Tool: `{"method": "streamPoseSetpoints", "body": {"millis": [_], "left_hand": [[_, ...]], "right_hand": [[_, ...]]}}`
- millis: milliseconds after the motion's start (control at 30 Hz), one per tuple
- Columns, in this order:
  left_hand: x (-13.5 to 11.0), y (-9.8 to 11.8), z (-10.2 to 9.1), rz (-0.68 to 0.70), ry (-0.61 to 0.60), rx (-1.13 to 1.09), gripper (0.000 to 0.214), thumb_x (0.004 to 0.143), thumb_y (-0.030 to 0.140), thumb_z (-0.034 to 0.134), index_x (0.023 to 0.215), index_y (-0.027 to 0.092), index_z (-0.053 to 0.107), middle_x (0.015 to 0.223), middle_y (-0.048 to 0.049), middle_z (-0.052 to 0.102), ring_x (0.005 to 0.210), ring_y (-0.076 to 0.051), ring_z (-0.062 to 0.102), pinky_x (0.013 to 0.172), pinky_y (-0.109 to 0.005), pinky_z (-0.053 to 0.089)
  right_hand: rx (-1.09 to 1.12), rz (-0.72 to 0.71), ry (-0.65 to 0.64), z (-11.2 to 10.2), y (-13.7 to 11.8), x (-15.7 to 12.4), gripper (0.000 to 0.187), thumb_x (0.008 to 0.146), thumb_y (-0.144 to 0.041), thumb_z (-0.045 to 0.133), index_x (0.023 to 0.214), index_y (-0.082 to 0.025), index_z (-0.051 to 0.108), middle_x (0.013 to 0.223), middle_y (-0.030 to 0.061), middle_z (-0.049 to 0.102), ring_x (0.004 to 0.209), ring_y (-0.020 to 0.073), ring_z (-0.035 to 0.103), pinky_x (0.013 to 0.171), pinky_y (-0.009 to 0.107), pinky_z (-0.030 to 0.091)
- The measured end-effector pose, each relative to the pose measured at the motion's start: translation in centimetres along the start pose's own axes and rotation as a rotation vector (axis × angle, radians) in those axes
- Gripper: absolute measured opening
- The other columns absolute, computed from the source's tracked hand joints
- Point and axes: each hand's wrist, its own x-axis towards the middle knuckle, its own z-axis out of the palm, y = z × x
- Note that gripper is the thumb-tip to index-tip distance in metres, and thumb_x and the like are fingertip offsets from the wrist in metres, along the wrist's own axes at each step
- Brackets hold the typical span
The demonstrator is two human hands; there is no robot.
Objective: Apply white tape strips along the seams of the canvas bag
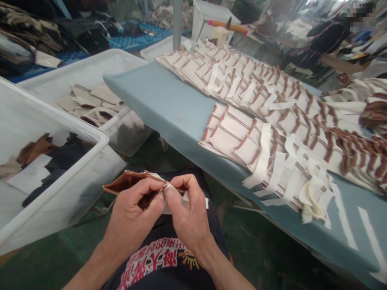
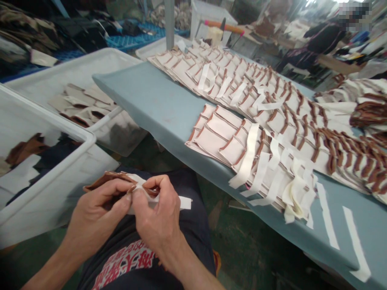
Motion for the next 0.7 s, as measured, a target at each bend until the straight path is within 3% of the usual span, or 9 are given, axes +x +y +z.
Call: {"method": "streamPoseSetpoints", "body": {"millis": [267, 533, 700], "left_hand": [[-0.2, -0.2, -0.4, 0.059, -0.005, 0.040, 0.019, 0.088, 0.024, 0.064, 0.077, 0.023, 0.079, 0.074, 0.0024, 0.081, 0.065, -0.017, 0.075, 0.062, -0.021, 0.058], [-0.7, -1.3, -0.3, 0.269, 0.053, 0.267, 0.026, 0.085, 0.018, 0.055, 0.080, 0.020, 0.080, 0.072, 0.0034, 0.081, 0.060, -0.012, 0.075, 0.061, -0.020, 0.053], [0.1, -1.5, -1.1, 0.166, -0.055, 0.169, 0.025, 0.083, 0.022, 0.054, 0.074, 0.020, 0.077, 0.066, 0.0021, 0.077, 0.056, -0.014, 0.070, 0.056, -0.021, 0.051]], "right_hand": [[0.087, 0.087, -0.103, 0.1, -0.1, 0.3, 0.022, 0.089, -0.045, 0.060, 0.079, -0.026, 0.057, 0.074, -0.0023, 0.060, 0.070, 0.0179, 0.054, 0.065, 0.032, 0.042], [0.229, 0.254, -0.226, 0.4, 0.8, 1.3, 0.027, 0.082, -0.049, 0.060, 0.077, -0.023, 0.057, 0.073, -0.0037, 0.053, 0.067, 0.0143, 0.044, 0.060, 0.028, 0.036], [0.210, 0.230, -0.241, 1.0, 0.9, 1.6, 0.022, 0.082, -0.046, 0.057, 0.082, -0.024, 0.058, 0.075, -0.0037, 0.055, 0.068, 0.0154, 0.049, 0.062, 0.028, 0.039]]}}
